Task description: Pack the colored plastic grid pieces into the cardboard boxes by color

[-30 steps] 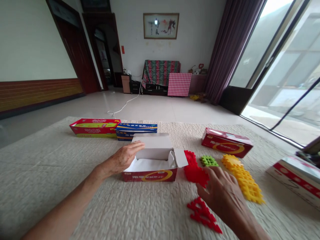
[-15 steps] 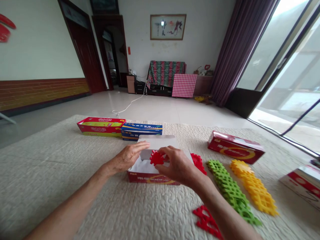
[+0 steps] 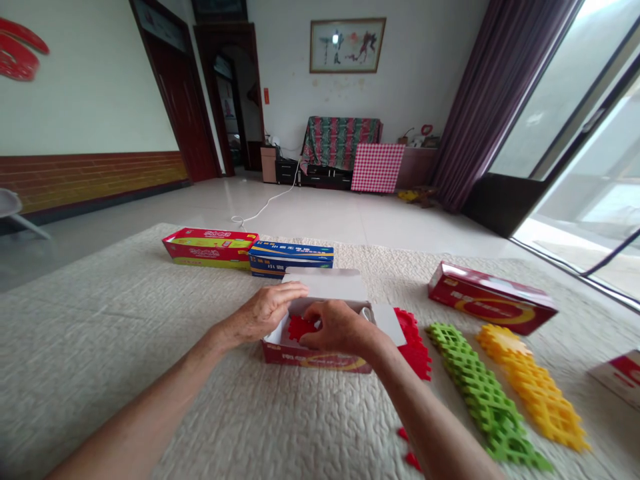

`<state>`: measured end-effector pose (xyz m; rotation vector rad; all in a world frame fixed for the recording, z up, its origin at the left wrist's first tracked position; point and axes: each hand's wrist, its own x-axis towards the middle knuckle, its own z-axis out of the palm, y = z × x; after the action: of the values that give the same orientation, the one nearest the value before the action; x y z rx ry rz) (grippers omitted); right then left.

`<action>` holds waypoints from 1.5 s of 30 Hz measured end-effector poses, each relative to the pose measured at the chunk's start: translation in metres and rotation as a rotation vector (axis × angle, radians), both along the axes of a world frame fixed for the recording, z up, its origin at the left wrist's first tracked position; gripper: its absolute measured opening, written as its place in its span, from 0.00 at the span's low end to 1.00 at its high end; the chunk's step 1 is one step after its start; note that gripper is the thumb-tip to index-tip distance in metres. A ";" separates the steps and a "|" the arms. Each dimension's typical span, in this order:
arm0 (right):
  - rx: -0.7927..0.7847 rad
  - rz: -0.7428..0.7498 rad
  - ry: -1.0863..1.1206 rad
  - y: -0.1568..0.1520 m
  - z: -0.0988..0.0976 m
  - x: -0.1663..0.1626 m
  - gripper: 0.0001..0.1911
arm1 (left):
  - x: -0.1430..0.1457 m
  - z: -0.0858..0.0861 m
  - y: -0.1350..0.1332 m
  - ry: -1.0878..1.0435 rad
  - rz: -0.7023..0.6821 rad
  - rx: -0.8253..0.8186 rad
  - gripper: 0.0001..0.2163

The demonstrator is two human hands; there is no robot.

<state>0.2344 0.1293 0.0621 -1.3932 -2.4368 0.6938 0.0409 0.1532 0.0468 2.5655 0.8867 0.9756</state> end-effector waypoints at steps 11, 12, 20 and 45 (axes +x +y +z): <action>0.254 -0.310 -0.009 -0.033 0.042 0.072 0.09 | 0.000 -0.004 0.001 0.003 -0.003 0.034 0.21; 0.289 -0.344 -0.050 -0.035 0.042 0.089 0.08 | 0.000 -0.005 0.002 0.008 -0.001 0.041 0.21; 0.243 -0.425 -0.441 -0.055 0.004 0.132 0.13 | -0.001 -0.004 0.002 0.055 0.028 0.012 0.21; 0.386 -0.520 -0.403 -0.064 0.007 0.151 0.18 | -0.002 -0.008 0.003 -0.016 0.002 0.036 0.22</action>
<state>0.3853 0.0649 0.0692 -2.0062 -2.1389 -0.1834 0.0392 0.1567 0.0388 2.5833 0.8747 1.0202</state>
